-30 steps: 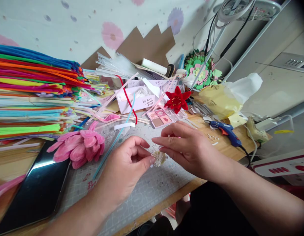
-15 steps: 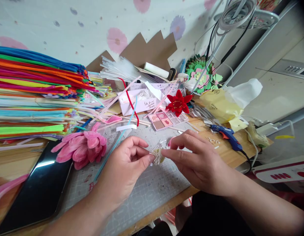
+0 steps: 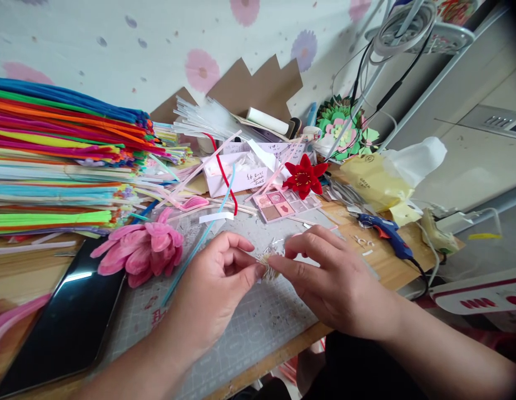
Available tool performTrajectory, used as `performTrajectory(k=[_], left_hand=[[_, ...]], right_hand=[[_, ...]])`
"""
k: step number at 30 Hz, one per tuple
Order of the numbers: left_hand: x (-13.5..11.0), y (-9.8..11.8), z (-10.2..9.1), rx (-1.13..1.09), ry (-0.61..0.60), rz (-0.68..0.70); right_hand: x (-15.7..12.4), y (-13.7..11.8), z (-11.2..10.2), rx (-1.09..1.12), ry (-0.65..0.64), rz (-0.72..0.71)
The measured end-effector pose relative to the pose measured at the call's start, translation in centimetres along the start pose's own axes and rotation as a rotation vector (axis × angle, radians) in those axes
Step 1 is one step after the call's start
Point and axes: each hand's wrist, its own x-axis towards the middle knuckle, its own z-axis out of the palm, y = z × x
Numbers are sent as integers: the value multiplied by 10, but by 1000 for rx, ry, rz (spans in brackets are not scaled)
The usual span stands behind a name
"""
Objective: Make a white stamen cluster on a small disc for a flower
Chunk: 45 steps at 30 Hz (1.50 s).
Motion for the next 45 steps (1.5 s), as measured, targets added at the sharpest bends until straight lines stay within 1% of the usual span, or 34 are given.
performTrajectory(k=[3, 8, 13, 18, 22, 24, 25, 26, 30, 31, 33, 35, 38, 40, 42, 44, 45], left_hand=[[-1, -1, 0, 6, -7, -5], [-1, 1, 0, 14, 1, -1], [-1, 3, 2, 45, 14, 6], [-2, 3, 4, 53, 5, 25], [-2, 0, 4, 50, -4, 26], [-2, -1, 3, 56, -7, 12], [-2, -1, 3, 54, -9, 5], [-2, -1, 2, 46, -12, 1], [-1, -2, 0, -19, -11, -5], [0, -2, -1, -33, -4, -10], [0, -2, -1, -62, 16, -24], [1, -1, -1, -103, 28, -38], [1, 0, -1, -167, 30, -48], [1, 0, -1, -186, 34, -53], [1, 0, -1, -184, 36, -60], [1, -1, -1, -173, 34, -59], [1, -1, -1, -167, 35, -58]], right_hand=[[0, -2, 0, -9, 17, -12], [-3, -3, 1, 22, -4, 12], [0, -1, 3, 111, 57, 81], [6, 0, 2, 262, -16, 143], [7, 7, -1, 473, 18, 225], [6, 10, -1, 524, 26, 282], [5, 12, -1, 525, 28, 282], [5, 12, -1, 506, 33, 257], [1, 11, 0, 294, 107, 32], [0, 9, 0, 245, 108, -2], [-2, 7, 1, 181, 78, -39], [-5, 6, 1, 140, 43, -45], [-8, 7, 1, 143, 77, -61], [-9, 8, 1, 215, 137, -18], [-8, 10, 1, 319, 192, 94], [-6, 11, 2, 418, 207, 191], [-4, 11, 2, 453, 197, 210]])
